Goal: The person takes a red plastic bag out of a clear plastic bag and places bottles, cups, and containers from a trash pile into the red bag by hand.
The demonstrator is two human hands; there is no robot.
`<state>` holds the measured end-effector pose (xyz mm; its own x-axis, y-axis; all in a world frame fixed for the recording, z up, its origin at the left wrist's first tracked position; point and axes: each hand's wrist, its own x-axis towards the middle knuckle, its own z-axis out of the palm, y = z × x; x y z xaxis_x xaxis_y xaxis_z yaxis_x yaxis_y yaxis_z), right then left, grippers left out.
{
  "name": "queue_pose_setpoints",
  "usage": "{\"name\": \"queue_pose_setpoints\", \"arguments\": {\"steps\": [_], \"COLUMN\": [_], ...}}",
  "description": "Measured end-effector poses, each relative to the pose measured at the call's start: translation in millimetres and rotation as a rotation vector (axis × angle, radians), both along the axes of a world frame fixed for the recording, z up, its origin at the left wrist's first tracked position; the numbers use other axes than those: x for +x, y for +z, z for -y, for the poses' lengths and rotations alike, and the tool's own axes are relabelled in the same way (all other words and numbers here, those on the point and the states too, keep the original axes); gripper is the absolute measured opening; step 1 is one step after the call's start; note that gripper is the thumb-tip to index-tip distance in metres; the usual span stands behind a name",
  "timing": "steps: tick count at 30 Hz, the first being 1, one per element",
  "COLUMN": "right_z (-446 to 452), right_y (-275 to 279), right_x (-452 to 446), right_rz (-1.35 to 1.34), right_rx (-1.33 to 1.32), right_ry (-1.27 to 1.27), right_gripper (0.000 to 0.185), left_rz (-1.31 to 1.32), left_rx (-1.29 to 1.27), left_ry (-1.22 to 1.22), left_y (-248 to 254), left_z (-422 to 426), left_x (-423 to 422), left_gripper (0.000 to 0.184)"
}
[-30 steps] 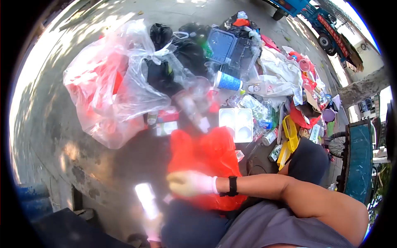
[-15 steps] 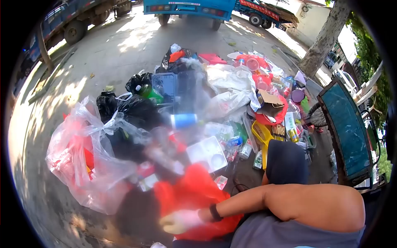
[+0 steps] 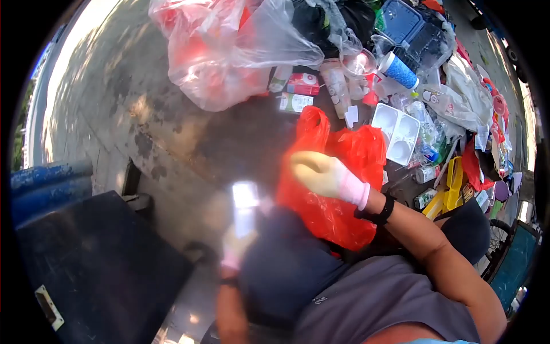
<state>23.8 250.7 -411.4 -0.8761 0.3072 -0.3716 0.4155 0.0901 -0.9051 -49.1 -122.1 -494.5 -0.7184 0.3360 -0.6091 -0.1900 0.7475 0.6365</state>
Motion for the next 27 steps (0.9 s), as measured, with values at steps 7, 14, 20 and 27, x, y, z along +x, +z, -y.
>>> {"name": "queue_pose_setpoints", "arguments": {"steps": [7,14,20,27], "right_z": [3,2,6,3], "right_y": [2,-13,5,-4], "right_x": [6,10,2,9], "right_rz": [0.013,0.042,0.011,0.035], "right_rx": [-0.142,-0.159,-0.078,-0.090], "right_ry": [0.004,0.033,0.039,0.051], "right_gripper": [0.035,0.039,0.038,0.037], "left_rz": [0.044,-0.055,0.060,-0.070], "left_rx": [-0.264,0.025,-0.203,0.028], "left_ry": [-0.047,0.194,-0.084,0.117], "left_y": [-56,-10,-52,-13], "left_z": [38,25,32,17], "left_x": [-5,-3,-13,0], "left_gripper": [0.039,0.047,0.040,0.030]}}
